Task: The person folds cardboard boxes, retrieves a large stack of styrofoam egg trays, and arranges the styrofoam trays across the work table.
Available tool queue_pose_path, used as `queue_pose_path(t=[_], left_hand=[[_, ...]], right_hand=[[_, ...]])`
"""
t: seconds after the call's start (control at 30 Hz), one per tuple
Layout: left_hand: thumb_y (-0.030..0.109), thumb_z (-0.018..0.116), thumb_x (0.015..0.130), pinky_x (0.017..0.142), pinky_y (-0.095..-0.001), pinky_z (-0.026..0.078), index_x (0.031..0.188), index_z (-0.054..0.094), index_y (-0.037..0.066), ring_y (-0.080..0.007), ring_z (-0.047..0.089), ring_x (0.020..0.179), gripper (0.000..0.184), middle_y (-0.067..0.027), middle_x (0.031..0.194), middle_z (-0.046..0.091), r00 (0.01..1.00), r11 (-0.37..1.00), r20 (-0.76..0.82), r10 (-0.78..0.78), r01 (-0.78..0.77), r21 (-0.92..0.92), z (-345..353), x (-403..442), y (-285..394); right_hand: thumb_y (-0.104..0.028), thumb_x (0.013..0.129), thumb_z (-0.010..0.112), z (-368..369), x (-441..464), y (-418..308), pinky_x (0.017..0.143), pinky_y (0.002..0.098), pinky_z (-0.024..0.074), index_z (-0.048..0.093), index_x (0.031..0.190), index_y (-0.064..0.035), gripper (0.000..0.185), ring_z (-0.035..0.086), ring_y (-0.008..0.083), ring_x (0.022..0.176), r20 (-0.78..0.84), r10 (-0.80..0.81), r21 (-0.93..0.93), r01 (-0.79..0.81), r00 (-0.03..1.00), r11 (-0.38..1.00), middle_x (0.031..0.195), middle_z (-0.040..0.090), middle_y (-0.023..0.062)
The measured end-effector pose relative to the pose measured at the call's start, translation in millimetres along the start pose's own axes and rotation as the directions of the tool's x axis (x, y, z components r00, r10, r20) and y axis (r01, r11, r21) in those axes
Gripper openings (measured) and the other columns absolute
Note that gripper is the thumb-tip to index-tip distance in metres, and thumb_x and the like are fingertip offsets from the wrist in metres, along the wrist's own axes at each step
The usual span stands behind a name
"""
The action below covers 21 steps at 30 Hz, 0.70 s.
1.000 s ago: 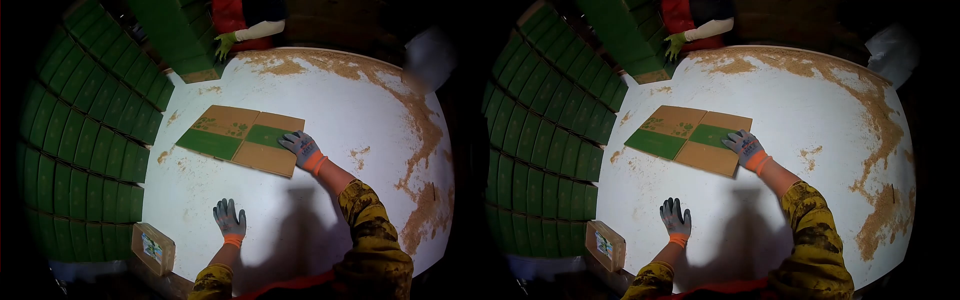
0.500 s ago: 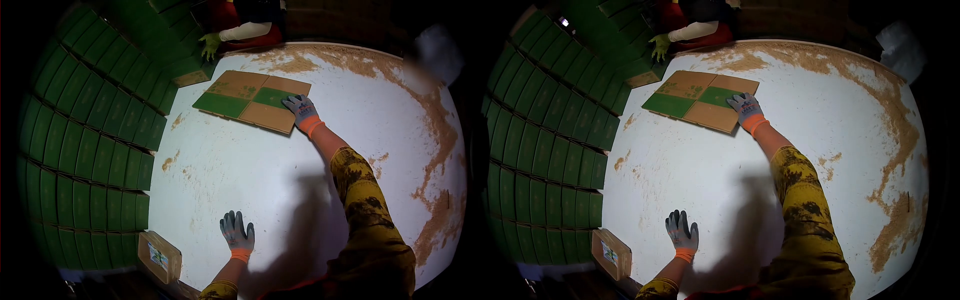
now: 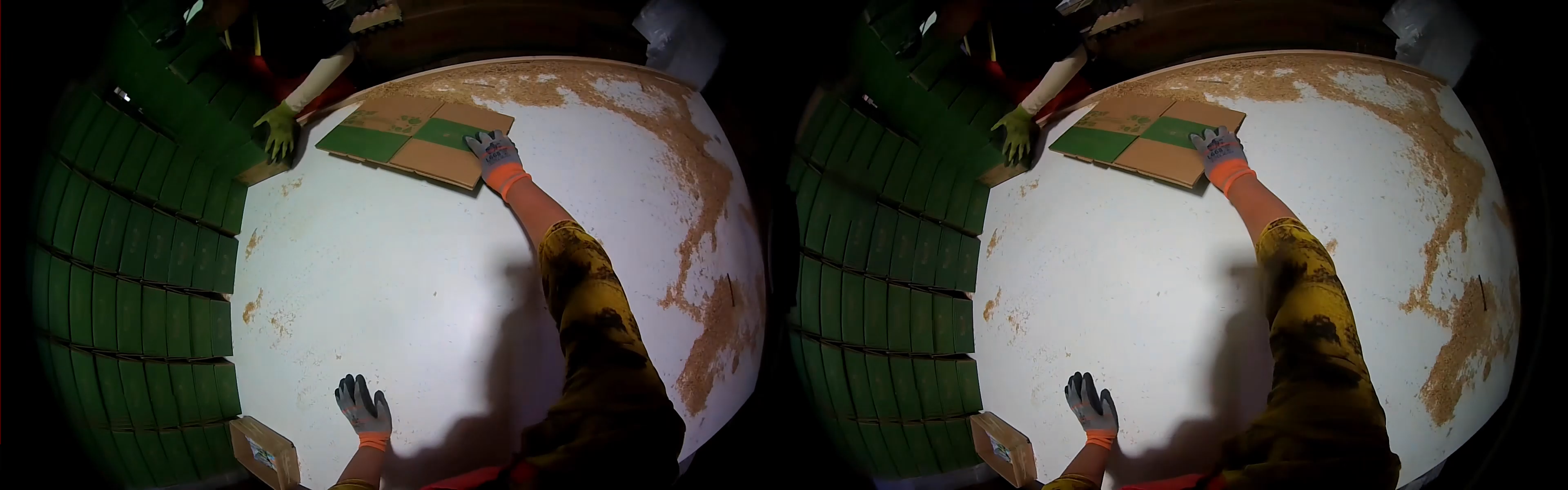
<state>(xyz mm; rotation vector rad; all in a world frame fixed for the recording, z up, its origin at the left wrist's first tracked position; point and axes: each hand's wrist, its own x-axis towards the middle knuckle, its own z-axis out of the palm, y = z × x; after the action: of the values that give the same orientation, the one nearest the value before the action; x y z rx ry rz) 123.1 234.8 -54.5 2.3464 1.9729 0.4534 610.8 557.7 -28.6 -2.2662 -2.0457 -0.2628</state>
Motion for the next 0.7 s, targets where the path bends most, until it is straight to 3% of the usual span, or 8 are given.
queue_pose_path(t=[0.17, 0.2, 0.23, 0.37, 0.5, 0.6, 0.63, 0.7], left_hand=[[0.006, 0.058, 0.088, 0.117, -0.0515, 0.025, 0.144, 0.046, 0.006, -0.0408, 0.030, 0.141, 0.058, -0.0215, 0.151, 0.037, 0.997, 0.996, 0.016, -0.077, 0.078, -0.042, -2, -1, 12], [0.012, 0.061, 0.089, 0.118, -0.0554, 0.021, 0.144, 0.044, 0.004, -0.0434, 0.032, 0.140, 0.058, -0.0228, 0.148, 0.041, 0.996, 0.995, 0.016, -0.088, 0.089, -0.045, -1, -1, 13], [0.003, 0.056, 0.087, 0.118, -0.0484, 0.026, 0.145, 0.045, 0.005, -0.0386, 0.029, 0.143, 0.058, -0.0202, 0.152, 0.035, 0.993, 0.993, 0.032, -0.112, 0.113, -0.016, -3, -1, 17], [0.008, 0.051, 0.088, 0.119, -0.0463, 0.023, 0.148, 0.043, 0.008, -0.0378, 0.029, 0.143, 0.061, -0.0181, 0.154, 0.034, 0.997, 0.997, 0.003, -0.072, 0.072, 0.022, 0, -7, 13], [0.009, 0.051, 0.091, 0.119, -0.0465, 0.024, 0.148, 0.042, 0.009, -0.0369, 0.030, 0.143, 0.058, -0.0181, 0.154, 0.035, 0.996, 0.994, -0.030, -0.086, 0.087, 0.068, 21, -12, -13], [0.011, 0.051, 0.093, 0.118, -0.0458, 0.026, 0.147, 0.043, 0.008, -0.0357, 0.031, 0.143, 0.055, -0.0177, 0.154, 0.037, 0.998, 0.992, -0.043, -0.054, 0.058, 0.109, 14, -8, 0], [0.012, 0.052, 0.093, 0.118, -0.0455, 0.027, 0.147, 0.044, 0.008, -0.0352, 0.032, 0.143, 0.054, -0.0175, 0.153, 0.038, 0.999, 0.991, -0.028, -0.038, 0.042, 0.126, 9, -9, 7], [0.018, 0.048, 0.097, 0.119, -0.0458, 0.024, 0.145, 0.046, 0.004, -0.0361, 0.032, 0.142, 0.050, -0.0190, 0.154, 0.037, 0.998, 0.998, -0.016, -0.053, 0.053, 0.015, 20, -9, -5]], right_hand=[[-0.010, 0.092, 0.053, -8, -74, 126, 0.104, 0.0404, 0.0451, 0.047, 0.145, -0.0188, 0.054, 0.050, 0.0322, 0.124, 0.026, 0.156, -0.028, -0.155, 0.987, 0.988, 0.145, 0.050, 0.0094], [-0.009, 0.091, 0.054, -12, -89, 151, 0.106, 0.0402, 0.0444, 0.046, 0.146, -0.0202, 0.057, 0.051, 0.0327, 0.123, 0.045, 0.185, -0.056, -0.182, 0.982, 0.982, 0.150, 0.046, 0.0098], [-0.009, 0.091, 0.054, -17, -103, 175, 0.107, 0.0405, 0.0435, 0.045, 0.147, -0.0211, 0.058, 0.050, 0.0334, 0.125, 0.069, 0.237, -0.055, -0.234, 0.969, 0.971, 0.151, 0.045, 0.0097], [-0.008, 0.091, 0.056, -25, -157, 271, 0.112, 0.0417, 0.0390, 0.040, 0.150, -0.0248, 0.063, 0.045, 0.0367, 0.134, 0.100, 0.430, -0.093, -0.421, 0.897, 0.902, 0.154, 0.042, 0.0093], [-0.009, 0.093, 0.055, -73, -208, 337, 0.110, 0.0432, 0.0427, 0.041, 0.150, -0.0198, 0.061, 0.046, 0.0360, 0.133, 0.192, 0.683, -0.124, -0.673, 0.705, 0.729, 0.143, 0.054, 0.0125], [-0.009, 0.091, 0.054, -90, -251, 353, 0.103, 0.0428, 0.0470, 0.045, 0.148, -0.0182, 0.058, 0.053, 0.0358, 0.124, 0.151, 0.763, 0.177, -0.777, 0.628, 0.605, 0.131, 0.062, 0.0137], [-0.010, 0.087, 0.056, -91, -280, 331, 0.098, 0.0411, 0.0484, 0.050, 0.144, -0.0179, 0.058, 0.057, 0.0340, 0.116, -0.159, 0.664, 0.159, -0.645, 0.731, 0.747, 0.123, 0.066, 0.0130], [-0.009, 0.079, 0.060, -110, -331, 273, 0.102, 0.0404, 0.0456, 0.053, 0.141, -0.0188, 0.063, 0.057, 0.0334, 0.117, -0.167, 0.526, 0.140, -0.508, 0.834, 0.850, 0.131, 0.062, 0.0125]])
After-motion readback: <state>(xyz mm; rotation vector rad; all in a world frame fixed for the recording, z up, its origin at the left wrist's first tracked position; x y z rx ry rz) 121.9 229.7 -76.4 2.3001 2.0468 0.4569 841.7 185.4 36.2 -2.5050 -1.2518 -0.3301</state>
